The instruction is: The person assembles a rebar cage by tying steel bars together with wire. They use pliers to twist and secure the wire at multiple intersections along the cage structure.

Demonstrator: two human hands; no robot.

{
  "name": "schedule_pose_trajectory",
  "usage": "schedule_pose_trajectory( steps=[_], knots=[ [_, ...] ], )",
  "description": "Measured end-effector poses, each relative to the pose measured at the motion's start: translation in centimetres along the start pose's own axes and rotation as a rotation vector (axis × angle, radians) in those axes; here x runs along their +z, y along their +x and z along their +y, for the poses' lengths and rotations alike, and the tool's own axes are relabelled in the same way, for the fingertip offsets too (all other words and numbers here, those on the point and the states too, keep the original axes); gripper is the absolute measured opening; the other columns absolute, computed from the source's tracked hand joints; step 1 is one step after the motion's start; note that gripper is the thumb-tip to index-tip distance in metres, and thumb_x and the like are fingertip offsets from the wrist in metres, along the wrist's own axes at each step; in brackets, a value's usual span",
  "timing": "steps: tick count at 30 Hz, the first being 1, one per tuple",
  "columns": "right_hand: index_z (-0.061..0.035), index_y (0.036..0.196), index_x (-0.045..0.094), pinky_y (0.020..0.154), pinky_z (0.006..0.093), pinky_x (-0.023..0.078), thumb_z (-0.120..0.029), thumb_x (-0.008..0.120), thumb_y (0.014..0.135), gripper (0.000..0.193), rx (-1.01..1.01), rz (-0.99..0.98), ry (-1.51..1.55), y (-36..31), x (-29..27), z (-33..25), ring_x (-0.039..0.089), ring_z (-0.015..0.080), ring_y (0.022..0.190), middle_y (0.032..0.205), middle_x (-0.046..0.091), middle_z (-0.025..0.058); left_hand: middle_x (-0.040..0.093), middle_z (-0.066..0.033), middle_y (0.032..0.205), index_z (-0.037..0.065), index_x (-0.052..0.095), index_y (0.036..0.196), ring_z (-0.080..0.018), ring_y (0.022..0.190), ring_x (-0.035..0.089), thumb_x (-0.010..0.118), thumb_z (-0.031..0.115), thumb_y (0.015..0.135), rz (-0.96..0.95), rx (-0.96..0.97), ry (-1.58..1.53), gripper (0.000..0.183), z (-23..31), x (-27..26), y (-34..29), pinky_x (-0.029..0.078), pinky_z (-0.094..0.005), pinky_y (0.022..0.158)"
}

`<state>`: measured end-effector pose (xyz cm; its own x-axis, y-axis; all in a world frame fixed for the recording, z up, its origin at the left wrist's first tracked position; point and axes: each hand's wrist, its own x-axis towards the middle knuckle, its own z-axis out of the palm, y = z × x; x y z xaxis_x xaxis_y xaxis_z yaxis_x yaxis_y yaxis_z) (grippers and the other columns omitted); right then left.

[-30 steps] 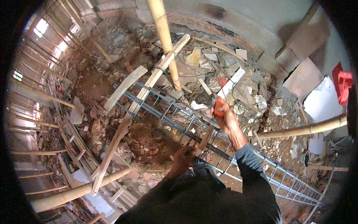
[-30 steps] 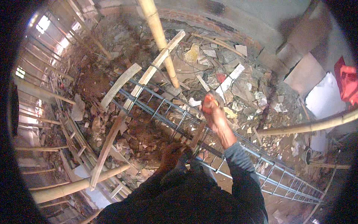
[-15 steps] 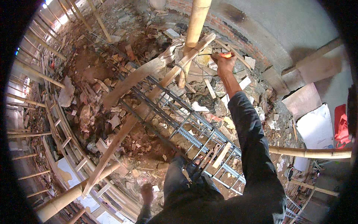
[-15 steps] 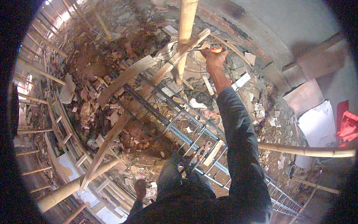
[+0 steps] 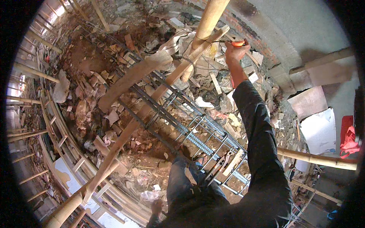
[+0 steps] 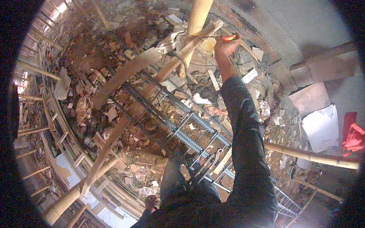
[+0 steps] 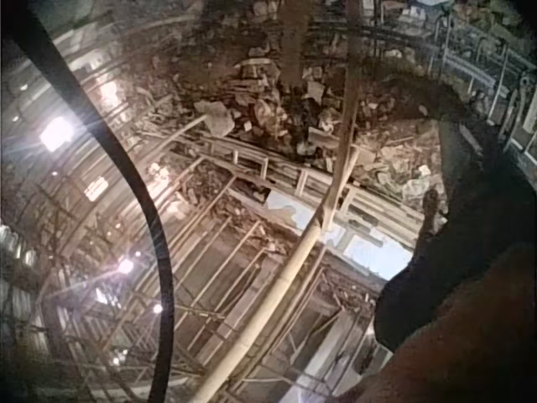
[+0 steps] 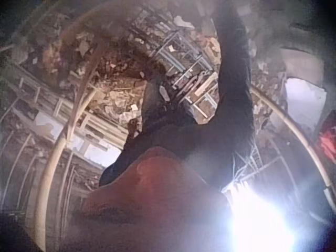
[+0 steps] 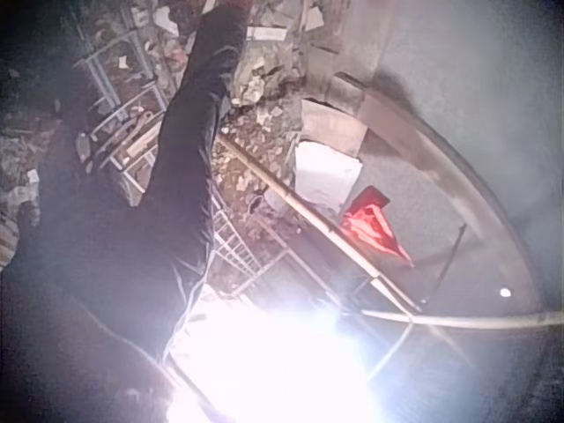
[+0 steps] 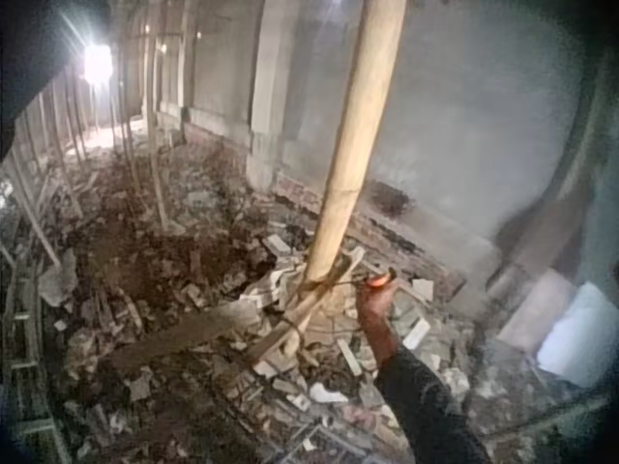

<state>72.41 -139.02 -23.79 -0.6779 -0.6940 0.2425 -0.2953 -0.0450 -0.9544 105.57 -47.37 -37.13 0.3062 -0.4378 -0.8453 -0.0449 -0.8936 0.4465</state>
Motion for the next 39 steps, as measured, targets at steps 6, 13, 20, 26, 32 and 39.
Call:
schedule_pose_trajectory(
  steps=[6,13,20,26,32,39],
  knots=[
    [-0.0042,0.144,0.038,0.099,0.0397,0.053,0.001,0.091,0.066,0.094,-0.065,-0.027,0.021,0.0,0.0,2.2,0.063,0.0254,0.111,0.125,0.055,0.0149,0.074,-0.0106,0.1,0.001,0.073,0.103,-0.0203,0.087,0.072,0.074,0.016,0.097,0.07,0.053,-0.262,0.016,0.9,-0.6,2.4,0.062,-0.0358,0.072],
    [-0.0032,0.143,0.041,0.104,0.0442,0.051,-0.002,0.091,0.066,0.092,-0.122,-0.015,0.006,-1.4,-1.2,2.6,0.065,0.0325,0.116,0.128,0.06,0.0183,0.071,-0.0061,0.092,0.009,0.068,0.107,-0.0204,0.077,0.073,0.071,0.019,0.098,0.034,-0.08,-0.176,0.013,1.7,-0.9,2.4,0.056,-0.0317,0.062],
    [-0.0019,0.141,0.045,0.102,0.0429,0.05,-0.007,0.091,0.072,0.083,-0.248,-0.071,-0.132,-3.4,-2.6,2.1,0.063,0.0282,0.114,0.13,0.056,0.0152,0.072,-0.0075,0.105,0.003,0.07,0.106,-0.016,0.093,0.069,0.07,0.006,0.097,0.035,-0.181,-0.25,0.01,3.6,-0.6,3.2,0.064,-0.0351,0.073],
    [-0.0026,0.138,0.05,0.107,0.0484,0.047,-0.003,0.088,0.07,0.078,-0.251,-0.026,-0.173,-3.6,-2.0,3.8,0.061,0.0421,0.125,0.13,0.062,0.0217,0.071,-0.0057,0.102,0.004,0.069,0.109,-0.0154,0.093,0.069,0.069,0.012,0.1,0.027,-0.132,-0.375,0.012,3.7,-0.8,3.4,0.065,-0.0356,0.074],
    [-0.0059,0.13,0.055,0.082,0.0416,0.064,-0.005,0.088,0.078,0.062,0.434,-0.099,0.307,-5.5,-0.8,11.8,0.068,0.0282,0.105,0.12,0.065,0.0133,0.071,-0.0087,0.101,0.0,0.07,0.108,-0.0188,0.089,0.072,0.069,0.018,0.101,0.017,-0.069,-0.35,0.018,3.8,-0.6,3.2,0.066,-0.0355,0.072],
    [-0.0029,0.128,0.063,0.09,0.0393,0.061,-0.014,0.075,0.098,0.034,0.698,-0.897,0.708,-8.8,-2.9,15.8,0.069,0.0231,0.099,0.111,0.067,0.0078,0.07,-0.0096,0.105,0.003,0.066,0.12,-0.02,0.09,0.072,0.068,0.01,0.1,-0.027,-0.182,-0.382,0.021,2.6,-1.8,4.6,0.064,-0.0355,0.07]
  ],
)
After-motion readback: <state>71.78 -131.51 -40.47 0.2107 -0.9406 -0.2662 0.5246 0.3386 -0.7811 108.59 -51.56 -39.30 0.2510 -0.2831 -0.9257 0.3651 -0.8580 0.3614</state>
